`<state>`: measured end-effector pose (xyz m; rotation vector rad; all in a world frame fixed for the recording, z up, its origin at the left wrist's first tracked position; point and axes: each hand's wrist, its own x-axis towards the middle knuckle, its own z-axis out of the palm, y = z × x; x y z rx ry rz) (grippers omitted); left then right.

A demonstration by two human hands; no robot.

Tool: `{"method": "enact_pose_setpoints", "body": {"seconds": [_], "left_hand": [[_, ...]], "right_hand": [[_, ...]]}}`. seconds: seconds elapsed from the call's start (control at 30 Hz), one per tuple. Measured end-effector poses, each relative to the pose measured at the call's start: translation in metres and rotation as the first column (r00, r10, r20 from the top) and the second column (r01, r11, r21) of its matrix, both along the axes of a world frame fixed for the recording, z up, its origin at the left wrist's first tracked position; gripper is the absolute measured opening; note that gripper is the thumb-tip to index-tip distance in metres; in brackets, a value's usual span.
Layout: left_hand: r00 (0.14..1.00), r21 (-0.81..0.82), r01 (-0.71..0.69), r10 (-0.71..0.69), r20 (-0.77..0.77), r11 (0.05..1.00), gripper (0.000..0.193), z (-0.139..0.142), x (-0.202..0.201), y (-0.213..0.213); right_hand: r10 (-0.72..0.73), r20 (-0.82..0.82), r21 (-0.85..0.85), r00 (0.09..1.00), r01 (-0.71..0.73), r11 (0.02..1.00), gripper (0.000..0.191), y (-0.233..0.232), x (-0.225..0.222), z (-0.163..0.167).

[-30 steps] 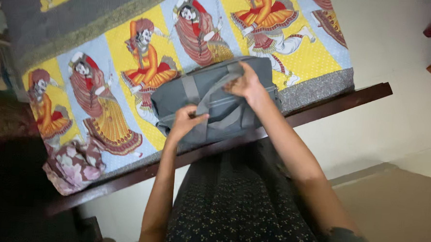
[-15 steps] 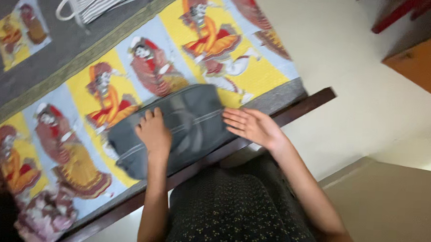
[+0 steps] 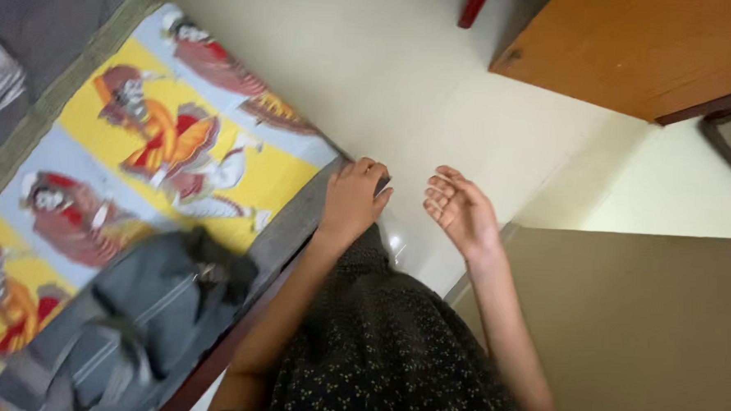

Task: The person picks up small personal items including a comb, bottles, and a phone from a shelf and carries them to a bed. They place the items into a blue duffel bag, zip it closed, and arrange the bag's straps, leaving it on the bed next to a tote bag.

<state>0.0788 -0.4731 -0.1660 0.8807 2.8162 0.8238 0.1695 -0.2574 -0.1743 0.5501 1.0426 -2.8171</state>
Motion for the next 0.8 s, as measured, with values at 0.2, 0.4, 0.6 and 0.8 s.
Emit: {"method": "enact_pose_setpoints", "body": {"seconds": [0.2, 0.4, 0.6, 0.8], "left_hand": [[0.995, 0.070, 0.096, -0.094, -0.040, 0.993, 0.023, 0.003, -0.068, 0.103], [0.976, -0.088, 0.202, -0.193, 0.102, 0.976, 0.033, -0.035, -0.165, 0.174], [0.960, -0.183, 0.273, -0.254, 0.118, 0.945, 0.042, -0.043, -0.262, 0.200], [0.974, 0.044, 0.201, -0.204, 0.101, 0.979, 0.027, -0.002, -0.340, 0.189]], "right_hand": [[0.025, 0.002, 0.522, 1.000, -0.022, 0.853, 0.023, 0.051, -0.059, 0.027], [0.170, 0.097, 0.688, 0.981, -0.189, 0.700, 0.023, 0.115, -0.176, 0.045], [0.475, 0.261, 0.834, 0.840, -0.445, 0.328, 0.026, 0.174, -0.289, 0.114], [0.513, 0.233, 0.846, 0.826, -0.432, 0.312, 0.030, 0.194, -0.411, 0.152]]}}
